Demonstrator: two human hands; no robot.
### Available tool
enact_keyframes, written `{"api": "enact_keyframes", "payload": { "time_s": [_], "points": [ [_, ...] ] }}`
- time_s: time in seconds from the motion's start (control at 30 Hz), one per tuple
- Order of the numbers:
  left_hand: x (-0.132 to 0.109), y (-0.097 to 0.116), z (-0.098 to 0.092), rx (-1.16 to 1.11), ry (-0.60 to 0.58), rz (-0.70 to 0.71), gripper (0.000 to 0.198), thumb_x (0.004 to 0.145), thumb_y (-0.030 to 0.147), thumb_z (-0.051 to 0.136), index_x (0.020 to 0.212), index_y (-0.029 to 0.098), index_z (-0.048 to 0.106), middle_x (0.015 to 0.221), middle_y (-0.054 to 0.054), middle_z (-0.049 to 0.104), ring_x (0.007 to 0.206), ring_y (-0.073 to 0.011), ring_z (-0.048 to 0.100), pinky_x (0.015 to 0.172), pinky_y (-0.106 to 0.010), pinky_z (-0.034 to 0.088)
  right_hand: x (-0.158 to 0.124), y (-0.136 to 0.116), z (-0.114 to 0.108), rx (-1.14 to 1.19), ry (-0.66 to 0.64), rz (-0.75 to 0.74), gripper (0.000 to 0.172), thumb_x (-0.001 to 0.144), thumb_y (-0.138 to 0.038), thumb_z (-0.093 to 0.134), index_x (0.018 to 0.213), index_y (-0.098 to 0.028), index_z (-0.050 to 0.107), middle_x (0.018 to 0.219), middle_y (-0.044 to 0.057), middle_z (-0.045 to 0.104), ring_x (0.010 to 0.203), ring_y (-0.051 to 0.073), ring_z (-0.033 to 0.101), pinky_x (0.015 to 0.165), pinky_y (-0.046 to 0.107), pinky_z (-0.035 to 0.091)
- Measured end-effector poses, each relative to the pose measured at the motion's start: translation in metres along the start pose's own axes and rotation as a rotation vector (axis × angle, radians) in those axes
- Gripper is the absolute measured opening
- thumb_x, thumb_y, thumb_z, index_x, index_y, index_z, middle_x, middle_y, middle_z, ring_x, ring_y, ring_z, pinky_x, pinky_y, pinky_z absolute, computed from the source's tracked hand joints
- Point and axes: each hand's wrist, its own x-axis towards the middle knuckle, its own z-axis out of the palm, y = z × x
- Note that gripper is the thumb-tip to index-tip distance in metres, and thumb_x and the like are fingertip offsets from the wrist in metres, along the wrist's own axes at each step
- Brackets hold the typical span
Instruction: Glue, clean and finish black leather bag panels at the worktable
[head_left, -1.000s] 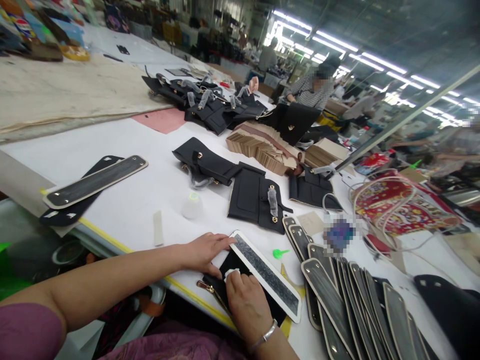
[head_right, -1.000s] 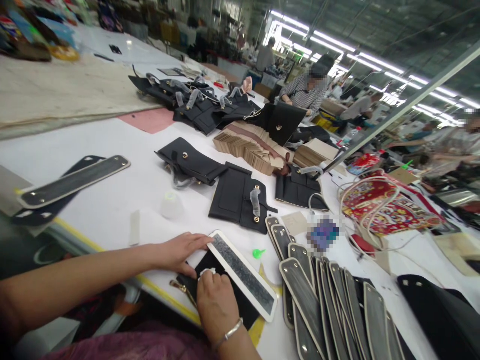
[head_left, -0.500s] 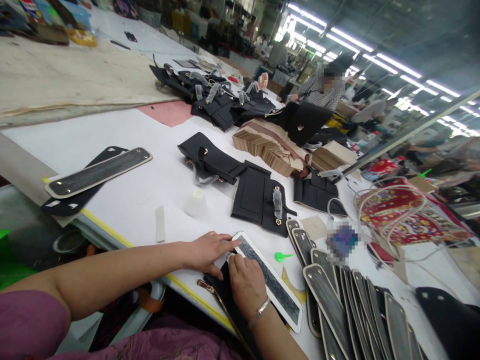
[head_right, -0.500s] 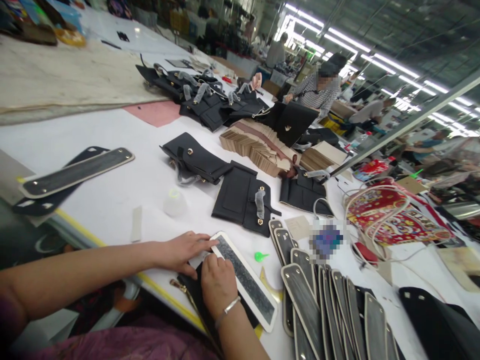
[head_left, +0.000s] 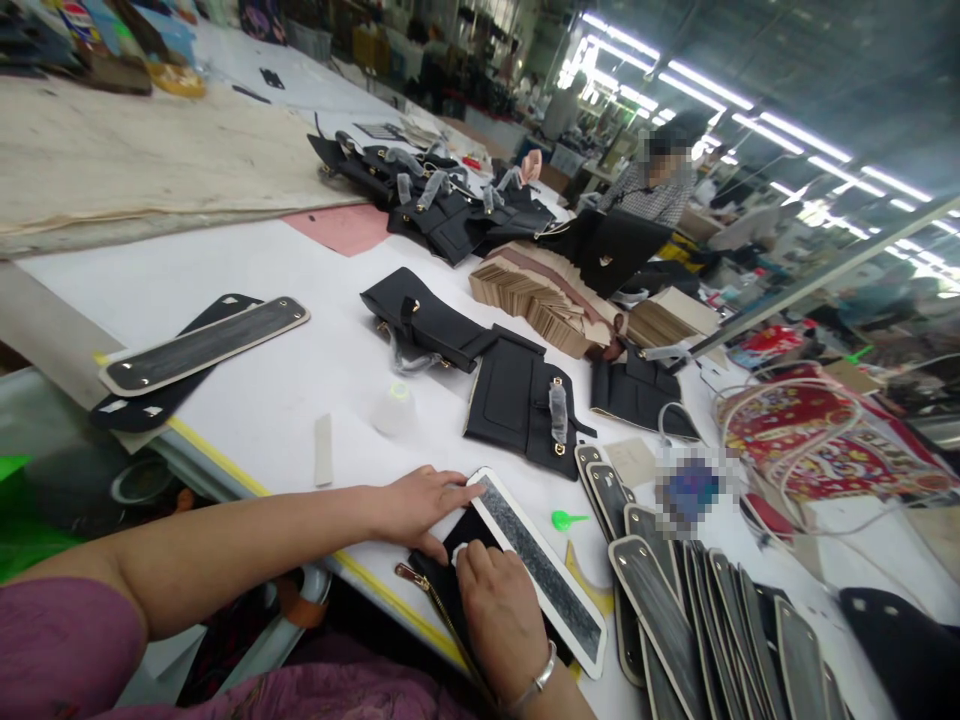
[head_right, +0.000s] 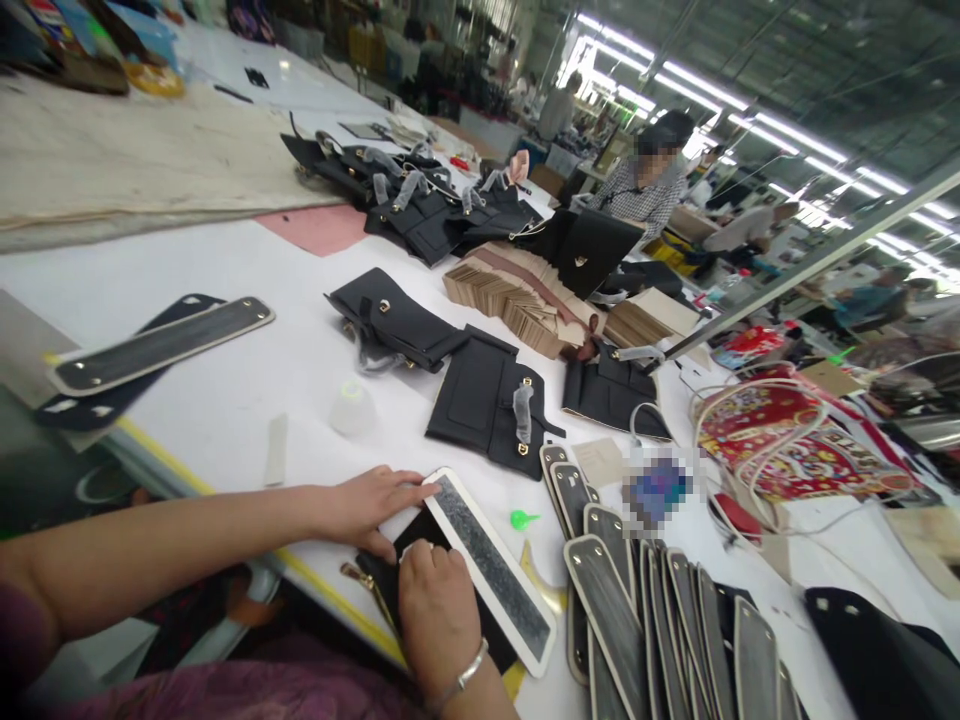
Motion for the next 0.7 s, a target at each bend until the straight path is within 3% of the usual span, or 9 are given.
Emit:
{"api": "enact_keyframes", "payload": {
  "time_s": [0.2, 0.33, 0.5, 0.63, 0.7],
  "points": [
    [0.000, -0.001, 0.002, 0.001, 0.001, 0.015, 0.096, 0.067, 0.054, 0.068, 0.140, 0.015, 0.019, 0.134, -0.024, 0.038, 0.123, -0.0335, 0.038, 0.093, -0.042, 0.035, 0.006, -0.002, 0.003, -0.011, 0.066, 0.143, 0.016, 0.080, -0.005, 0.054, 0.094, -0.012, 0.059, 0.085, 0.008, 0.055, 0.074, 0.022, 0.051, 0.063, 0.035, 0.037],
    [0.001, -0.002, 0.002, 0.002, 0.006, 0.018, 0.097, 0.067, 0.053, 0.068, 0.140, 0.015, 0.017, 0.133, -0.024, 0.038, 0.124, -0.0330, 0.037, 0.093, -0.043, 0.034, 0.001, -0.008, 0.006, 0.029, 0.053, 0.091, 0.014, 0.076, -0.003, 0.056, 0.082, -0.016, 0.059, 0.078, 0.004, 0.053, 0.068, 0.020, 0.049, 0.061, 0.033, 0.036],
    [0.002, -0.003, 0.003, -0.017, 0.026, 0.038, 0.096, 0.067, 0.052, 0.068, 0.139, 0.014, 0.019, 0.133, -0.024, 0.039, 0.122, -0.0337, 0.038, 0.092, -0.043, 0.036, 0.012, -0.004, 0.005, 0.035, 0.092, 0.204, 0.020, 0.079, -0.005, 0.054, 0.097, -0.013, 0.058, 0.090, 0.009, 0.056, 0.076, 0.021, 0.052, 0.065, 0.032, 0.038],
    [0.001, -0.003, 0.004, -0.026, 0.023, 0.015, 0.100, 0.063, 0.052, 0.071, 0.140, 0.015, 0.019, 0.133, -0.024, 0.038, 0.120, -0.0350, 0.040, 0.092, -0.043, 0.036, -0.005, -0.004, 0.003, 0.262, 0.042, 0.188, 0.020, 0.079, -0.002, 0.051, 0.081, -0.020, 0.058, 0.081, 0.002, 0.053, 0.070, 0.018, 0.049, 0.061, 0.029, 0.034],
    [0.000, -0.004, 0.004, -0.037, 0.024, 0.010, 0.099, 0.063, 0.052, 0.071, 0.140, 0.015, 0.020, 0.134, -0.023, 0.037, 0.120, -0.0350, 0.040, 0.093, -0.043, 0.035, -0.024, -0.003, 0.006, 0.409, 0.057, 0.180, 0.021, 0.079, -0.003, 0.049, 0.083, -0.022, 0.058, 0.081, 0.001, 0.051, 0.072, 0.018, 0.049, 0.062, 0.028, 0.034]
  ]
}}
